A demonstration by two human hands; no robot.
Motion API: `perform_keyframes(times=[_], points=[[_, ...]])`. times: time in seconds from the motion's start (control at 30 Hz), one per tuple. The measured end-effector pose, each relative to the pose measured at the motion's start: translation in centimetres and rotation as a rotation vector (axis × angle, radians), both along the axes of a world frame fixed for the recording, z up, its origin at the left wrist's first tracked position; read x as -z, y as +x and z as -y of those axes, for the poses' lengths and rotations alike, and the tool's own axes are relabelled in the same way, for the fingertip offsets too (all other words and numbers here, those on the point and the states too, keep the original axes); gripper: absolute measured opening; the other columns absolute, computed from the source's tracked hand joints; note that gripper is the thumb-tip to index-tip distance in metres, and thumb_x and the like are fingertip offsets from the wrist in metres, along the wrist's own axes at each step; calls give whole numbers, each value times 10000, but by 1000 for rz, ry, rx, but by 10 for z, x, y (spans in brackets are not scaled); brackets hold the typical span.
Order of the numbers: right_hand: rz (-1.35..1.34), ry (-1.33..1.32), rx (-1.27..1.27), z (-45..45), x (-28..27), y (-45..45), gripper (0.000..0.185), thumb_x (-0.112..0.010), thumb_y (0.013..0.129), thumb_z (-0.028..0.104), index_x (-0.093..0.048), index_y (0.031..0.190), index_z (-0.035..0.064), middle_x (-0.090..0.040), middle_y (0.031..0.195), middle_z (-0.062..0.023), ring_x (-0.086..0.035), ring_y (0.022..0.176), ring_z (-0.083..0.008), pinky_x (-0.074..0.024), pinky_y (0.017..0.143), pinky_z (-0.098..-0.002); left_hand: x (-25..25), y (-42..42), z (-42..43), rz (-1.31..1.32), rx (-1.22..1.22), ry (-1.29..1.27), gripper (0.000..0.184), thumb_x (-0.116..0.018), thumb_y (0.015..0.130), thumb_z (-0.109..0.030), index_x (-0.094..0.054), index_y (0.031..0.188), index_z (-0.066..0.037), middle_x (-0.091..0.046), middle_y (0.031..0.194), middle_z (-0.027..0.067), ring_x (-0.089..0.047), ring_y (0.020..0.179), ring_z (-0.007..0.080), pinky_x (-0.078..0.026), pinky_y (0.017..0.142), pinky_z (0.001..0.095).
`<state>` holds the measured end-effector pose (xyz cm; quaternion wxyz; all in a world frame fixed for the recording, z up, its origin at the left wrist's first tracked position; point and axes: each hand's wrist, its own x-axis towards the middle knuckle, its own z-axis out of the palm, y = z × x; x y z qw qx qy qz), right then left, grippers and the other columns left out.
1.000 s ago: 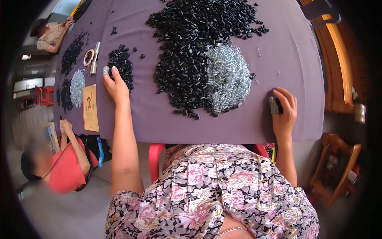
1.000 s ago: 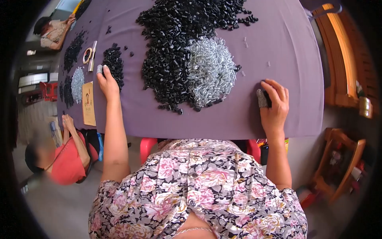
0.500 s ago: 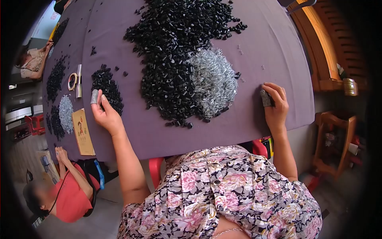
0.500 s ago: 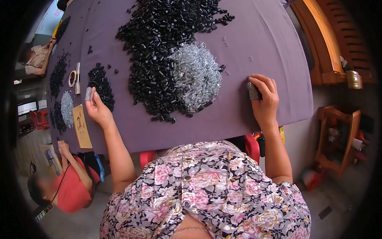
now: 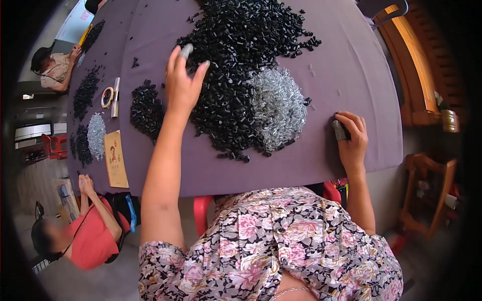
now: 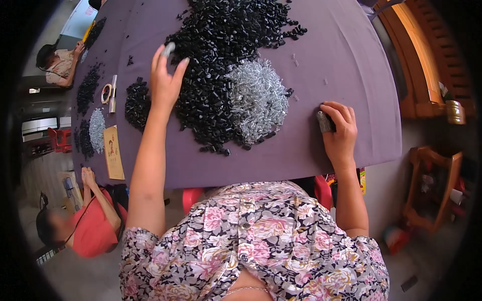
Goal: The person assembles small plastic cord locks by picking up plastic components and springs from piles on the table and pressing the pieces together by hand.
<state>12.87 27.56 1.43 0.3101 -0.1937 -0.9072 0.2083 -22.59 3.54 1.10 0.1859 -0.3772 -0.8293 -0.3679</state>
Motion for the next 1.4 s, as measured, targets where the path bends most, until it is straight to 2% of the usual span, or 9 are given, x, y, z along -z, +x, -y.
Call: perform_keyframes(times=[0.1, 0.2, 0.33, 0.47, 0.57, 1.0, 1.17, 1.27, 1.4], points=[[1, -11, 10, 3, 3, -2, 467, -554, 633, -150, -700, 1039, 27, -694, 1110, -97, -617, 1024, -322, -516, 894, -398, 18, -61, -36, -20, -102, -37, 725, -673, 901, -558, -575, 1382, -25, -460, 1506, 230, -431, 1397, 393, -365, 1140, 430], [6, -8, 9, 2, 2, -3, 454, -562, 645, -150, -700, 1039, 28, -694, 1107, -95, -618, 1024, -320, -516, 893, -396, 34, -91, -51, 159, 4, -110, 686, -675, 902, -545, -593, 1365, -45, -475, 1484, 244, -426, 1389, 403, -355, 1147, 454], [6, -2, 25, 7, -4, -1, 428, -584, 673, -149, -704, 1042, 31, -697, 1102, -88, -621, 1023, -311, -517, 890, -390, 43, -85, -36, 174, 111, 25, 552, -705, 904, -439, -652, 1284, -42, -576, 1392, 190, -517, 1301, 355, -397, 1108, 415], [11, -5, 38, 9, -2, 0, 426, -592, 681, -154, -708, 1045, 33, -699, 1098, -80, -622, 1025, -304, -516, 889, -385, 30, -45, -2, 245, 252, 15, 444, -696, 928, -340, -667, 1230, -16, -629, 1320, 158, -582, 1221, 319, -426, 1067, 381], [6, -5, 25, 10, -3, -1, 418, -596, 686, -144, -710, 1046, 35, -698, 1101, -80, -621, 1024, -303, -513, 891, -384, 21, -3, 18, 441, 301, 65, 453, -656, 963, -333, -639, 1275, -5, -610, 1349, 148, -533, 1298, 304, -375, 1114, 370], [44, 43, -5, 0, 17, -4, 456, -560, 668, -135, -709, 1065, 31, -694, 1120, -96, -621, 1057, -319, -504, 929, -388, 30, 95, 50, 109, 283, -40, 548, -674, 953, -387, -607, 1343, -8, -520, 1463, 181, -456, 1369, 389, -361, 1145, 445], [-35, -87, 50, 1, 27, -4, 439, -606, 701, -137, -716, 1086, 44, -694, 1135, -96, -631, 1089, -304, -512, 933, -383, 34, 97, 59, 131, 135, 81, 515, -638, 991, -331, -575, 1368, 13, -492, 1467, 235, -489, 1344, 387, -374, 1130, 423], [-84, 55, 60, 5, 26, -4, 425, -626, 725, -137, -721, 1094, 50, -691, 1148, -96, -637, 1097, -293, -517, 930, -379, 48, 97, 70, 205, 30, 136, 520, -646, 987, -298, -555, 1356, 57, -489, 1461, 245, -504, 1329, 383, -381, 1122, 430], [-46, 14, -19, 29, 22, 8, 414, -666, 738, -120, -723, 1108, 56, -682, 1101, -125, -651, 1023, -296, -535, 877, -384, 30, 144, 72, 80, 88, 65, 481, -711, 924, -179, -581, 1317, 67, -524, 1428, 215, -524, 1294, 382, -403, 1102, 435]])
